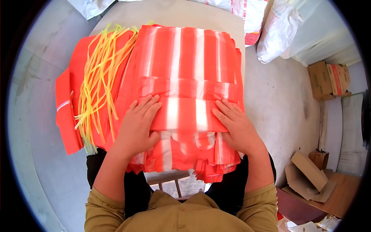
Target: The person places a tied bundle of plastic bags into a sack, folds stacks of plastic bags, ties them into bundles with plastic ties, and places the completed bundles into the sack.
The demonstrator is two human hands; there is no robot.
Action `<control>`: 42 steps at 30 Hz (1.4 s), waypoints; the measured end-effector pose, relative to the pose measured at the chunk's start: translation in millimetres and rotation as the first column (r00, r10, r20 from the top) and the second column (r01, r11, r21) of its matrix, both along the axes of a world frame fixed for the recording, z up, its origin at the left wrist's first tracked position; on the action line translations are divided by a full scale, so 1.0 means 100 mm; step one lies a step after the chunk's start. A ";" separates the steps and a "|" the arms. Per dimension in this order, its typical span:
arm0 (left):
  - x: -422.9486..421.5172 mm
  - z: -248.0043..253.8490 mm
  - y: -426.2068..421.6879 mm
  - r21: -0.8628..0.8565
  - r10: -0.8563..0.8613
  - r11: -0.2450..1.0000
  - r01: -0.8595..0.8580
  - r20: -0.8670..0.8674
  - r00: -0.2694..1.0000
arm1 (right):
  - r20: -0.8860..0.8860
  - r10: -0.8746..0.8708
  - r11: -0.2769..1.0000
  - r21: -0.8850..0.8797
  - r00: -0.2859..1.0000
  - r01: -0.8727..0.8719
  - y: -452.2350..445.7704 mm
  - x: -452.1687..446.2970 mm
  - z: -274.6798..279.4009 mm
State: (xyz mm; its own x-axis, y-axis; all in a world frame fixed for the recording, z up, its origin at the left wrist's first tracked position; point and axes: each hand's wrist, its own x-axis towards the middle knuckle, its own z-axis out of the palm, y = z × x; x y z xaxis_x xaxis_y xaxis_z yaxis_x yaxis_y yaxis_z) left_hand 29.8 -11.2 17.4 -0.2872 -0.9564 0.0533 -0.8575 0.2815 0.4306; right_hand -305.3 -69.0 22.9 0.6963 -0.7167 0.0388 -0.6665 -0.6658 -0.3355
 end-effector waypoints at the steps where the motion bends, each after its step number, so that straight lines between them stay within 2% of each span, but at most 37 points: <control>1: 0.01 0.02 -0.01 0.006 0.001 1.000 -0.002 0.011 1.000 | 0.016 -0.006 1.000 0.004 1.000 0.006 0.00 -0.01 0.01; 5: 0.07 0.03 0.00 -0.001 0.011 1.000 -0.011 0.082 0.997 | 0.044 -0.001 0.999 -0.033 0.999 0.002 -0.01 -0.03 0.05; 8: 0.14 0.04 0.01 -0.038 0.010 0.999 -0.006 0.102 0.995 | 0.054 -0.045 0.999 0.009 0.998 0.044 0.00 -0.06 0.03; 11: 0.22 0.10 0.04 -0.070 0.037 0.997 -0.035 0.023 0.999 | 0.121 -0.108 0.994 0.029 0.987 0.105 0.03 -0.07 0.15; 14: 0.32 0.18 0.08 -0.050 0.066 0.996 -0.079 -0.229 0.971 | 0.184 -0.285 0.938 0.257 0.941 0.234 0.08 -0.16 0.30; 17: 0.36 0.22 0.09 0.397 0.422 0.889 -0.227 -0.523 0.740 | 0.150 -0.582 0.717 0.558 0.799 0.417 0.04 -0.14 0.41; 20: 0.21 0.05 -0.02 0.131 0.434 0.884 -0.448 -0.585 0.685 | 0.210 -0.662 0.695 0.531 0.720 0.485 -0.07 -0.03 0.34; 22: 0.12 0.04 -0.09 -0.137 0.351 0.876 -0.463 -0.478 0.805 | 0.272 -0.518 0.854 0.111 0.811 0.508 -0.12 0.03 0.20; 23: 0.09 0.04 -0.12 -0.269 0.318 0.853 -0.447 -0.411 0.854 | 0.274 -0.437 0.870 -0.115 0.857 0.480 -0.14 0.05 0.13; 26: 0.01 0.00 -0.11 -0.444 0.152 0.879 -0.175 -0.088 0.984 | 0.238 -0.283 0.943 -0.107 0.929 0.315 -0.07 0.24 0.03; 29: -0.15 0.05 -0.05 -0.399 0.038 0.916 -0.038 -0.009 0.999 | 0.228 -0.023 0.985 -0.159 0.973 0.060 -0.04 0.52 0.07; 30: -0.19 0.08 -0.05 -0.395 0.054 0.917 -0.053 -0.010 0.999 | 0.196 -0.008 0.988 -0.150 0.981 0.038 -0.02 0.56 0.04; 33: -0.18 0.05 0.01 -0.270 0.172 0.935 -0.231 -0.224 0.959 | 0.192 0.017 0.995 -0.100 0.981 0.003 -0.01 0.61 -0.05; 34: -0.15 0.06 0.02 -0.091 0.260 0.940 -0.330 -0.438 0.861 | 0.186 0.014 0.995 -0.095 0.982 0.003 -0.02 0.61 -0.05; 36: -0.01 0.08 0.06 0.305 0.472 0.873 -0.380 -0.720 0.509 | 0.177 0.012 0.997 -0.082 0.984 0.003 -0.04 0.60 -0.06; 39: 0.21 0.05 0.14 0.400 0.541 0.816 -0.417 -0.782 0.309 | 0.147 0.006 0.996 -0.092 0.989 0.008 -0.03 0.61 -0.05; 40: 0.27 0.05 0.18 0.442 0.583 0.793 -0.418 -0.750 0.313 | 0.125 -0.003 0.995 -0.103 0.992 0.016 -0.03 0.61 -0.04; 42: 0.48 0.09 0.25 0.547 0.576 0.814 -0.195 -0.715 0.396 | 0.130 -0.028 0.996 -0.082 0.991 0.039 -0.04 0.61 -0.03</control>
State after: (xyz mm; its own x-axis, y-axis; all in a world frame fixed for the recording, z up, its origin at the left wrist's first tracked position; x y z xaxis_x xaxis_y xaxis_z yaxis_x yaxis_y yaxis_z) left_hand 78.1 13.8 26.4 0.1211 -0.9479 -0.2947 -0.0078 -0.2978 0.9546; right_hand -244.1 -73.2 19.8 0.6574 -0.7297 0.1880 -0.6435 -0.6735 -0.3638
